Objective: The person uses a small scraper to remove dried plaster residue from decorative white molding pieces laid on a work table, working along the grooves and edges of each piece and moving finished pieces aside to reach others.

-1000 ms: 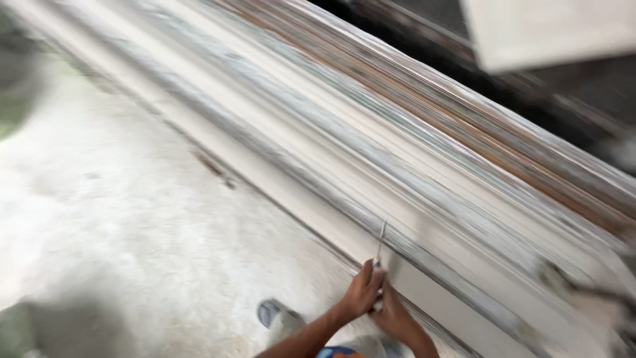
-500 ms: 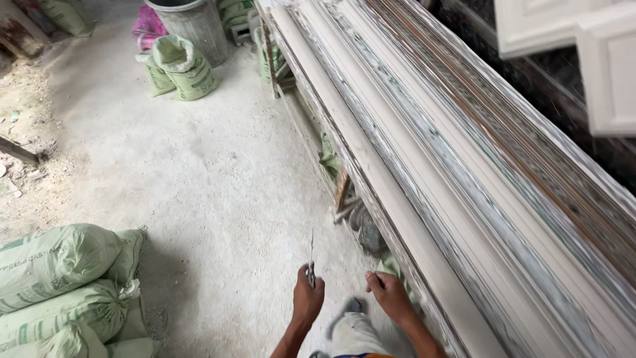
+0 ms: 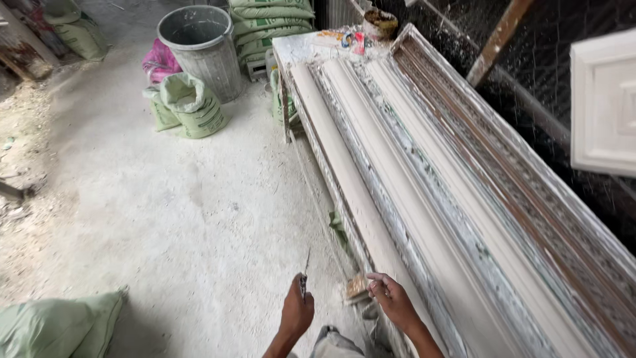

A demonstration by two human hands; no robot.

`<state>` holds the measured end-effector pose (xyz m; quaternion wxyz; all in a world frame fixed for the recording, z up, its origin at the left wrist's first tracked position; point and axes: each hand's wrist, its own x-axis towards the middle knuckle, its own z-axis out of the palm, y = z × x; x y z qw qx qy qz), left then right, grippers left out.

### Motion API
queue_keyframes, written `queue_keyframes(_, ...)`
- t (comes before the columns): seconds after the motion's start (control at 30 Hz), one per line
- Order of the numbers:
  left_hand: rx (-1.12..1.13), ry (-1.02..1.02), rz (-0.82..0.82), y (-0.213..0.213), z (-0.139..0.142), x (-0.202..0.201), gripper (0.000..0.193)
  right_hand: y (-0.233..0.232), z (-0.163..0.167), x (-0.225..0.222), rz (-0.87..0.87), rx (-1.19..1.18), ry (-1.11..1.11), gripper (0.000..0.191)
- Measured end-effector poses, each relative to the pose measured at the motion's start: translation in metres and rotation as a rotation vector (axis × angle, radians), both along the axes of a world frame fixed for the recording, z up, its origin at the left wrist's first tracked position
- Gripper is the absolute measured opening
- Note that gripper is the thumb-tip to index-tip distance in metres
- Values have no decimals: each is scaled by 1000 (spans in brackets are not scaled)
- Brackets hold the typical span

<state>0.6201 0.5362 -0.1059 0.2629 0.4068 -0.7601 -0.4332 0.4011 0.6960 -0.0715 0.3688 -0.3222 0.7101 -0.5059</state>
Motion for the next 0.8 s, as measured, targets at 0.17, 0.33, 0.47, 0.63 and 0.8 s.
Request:
queue_keyframes(0.17, 307, -52, 69, -87, 37, -77, 63, -58, 22, -82, -67, 81, 85, 40)
queue_keyframes(0.33, -71, 118, -12, -183, 43, -177, 60, -118, 20, -162, -243, 127, 250, 38)
queue_keyframes(0.47, -40, 185, -149, -277, 30, -270, 61, -184, 0, -212, -350, 112, 449, 38)
queue_keyframes(0.63, -121, 212, -204, -390, 25, -411, 64, -280, -1, -273, -338, 366, 597, 40)
queue_keyframes(0.8, 156, -1, -239, -424, 24, -502, 68, -359, -2, -314, -268, 478, 776, 47)
